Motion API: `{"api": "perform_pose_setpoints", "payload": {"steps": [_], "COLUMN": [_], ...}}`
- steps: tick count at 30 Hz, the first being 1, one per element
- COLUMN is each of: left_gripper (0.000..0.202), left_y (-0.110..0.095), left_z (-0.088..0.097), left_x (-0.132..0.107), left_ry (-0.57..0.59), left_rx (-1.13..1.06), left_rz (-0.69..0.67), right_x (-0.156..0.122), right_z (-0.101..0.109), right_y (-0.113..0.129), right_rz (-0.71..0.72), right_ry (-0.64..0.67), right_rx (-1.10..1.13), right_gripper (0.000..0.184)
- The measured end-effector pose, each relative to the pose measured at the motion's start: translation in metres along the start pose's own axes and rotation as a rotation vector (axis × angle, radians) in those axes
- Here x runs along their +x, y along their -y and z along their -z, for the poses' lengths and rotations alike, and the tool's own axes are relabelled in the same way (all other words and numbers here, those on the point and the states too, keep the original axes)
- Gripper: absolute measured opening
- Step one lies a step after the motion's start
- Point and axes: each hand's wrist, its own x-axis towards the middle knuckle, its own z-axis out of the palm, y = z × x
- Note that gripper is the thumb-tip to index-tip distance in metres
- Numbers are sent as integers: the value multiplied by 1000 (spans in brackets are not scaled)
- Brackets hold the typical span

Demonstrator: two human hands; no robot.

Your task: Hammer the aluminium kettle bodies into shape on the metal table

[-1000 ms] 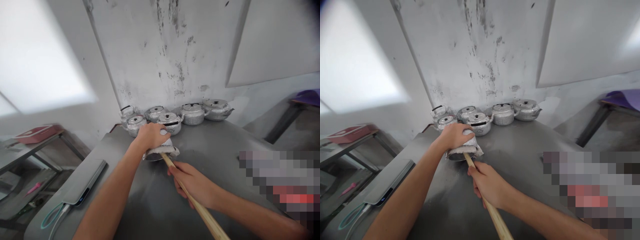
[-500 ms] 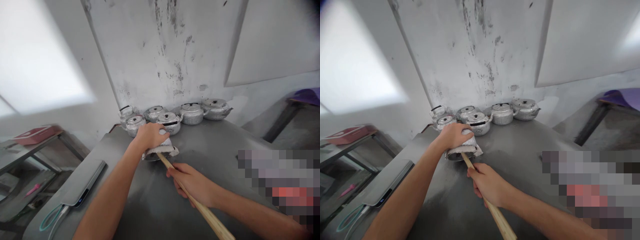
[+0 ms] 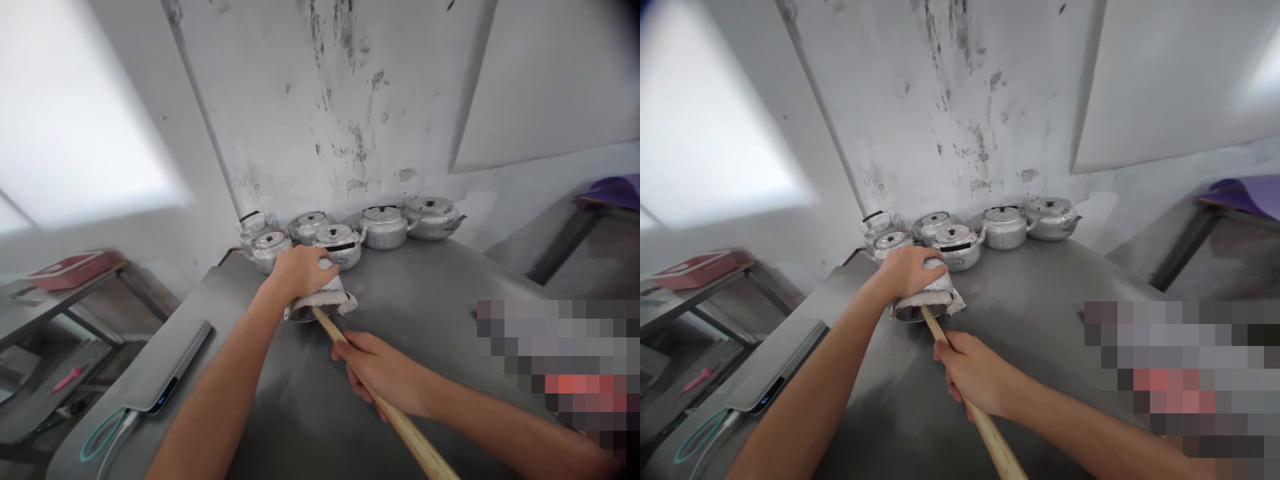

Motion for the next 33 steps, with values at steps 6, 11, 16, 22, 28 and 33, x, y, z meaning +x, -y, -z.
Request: {"api": "perform_pose_setpoints", "payload": {"steps": [6, 11, 16, 22, 28, 33], "left_gripper": [45, 44, 45, 45, 45, 46], "left_y": [-1, -1, 0, 0, 0, -1], "left_z": [1, 0, 0, 0, 1, 1], "left_x": [0, 0, 0, 0, 0, 0], "left_ry": [7, 0, 7, 4, 8, 6], "left_rx": [13, 21, 16, 25, 19, 19], "left_rz": [-1, -8, -2, -14, -14, -10], "right_x": [1, 2, 1, 2, 4, 5], "right_z": [1, 2, 3, 10, 8, 2], "right_y": [-5, -5, 1, 6, 1, -6], "right_rz": [66, 10, 56, 9, 8, 80], "right_ry": [-4, 34, -13, -44, 21, -21], "right_rx": [11, -39, 32, 26, -35, -18], "right_gripper": [24, 23, 24, 26, 24, 25]}}
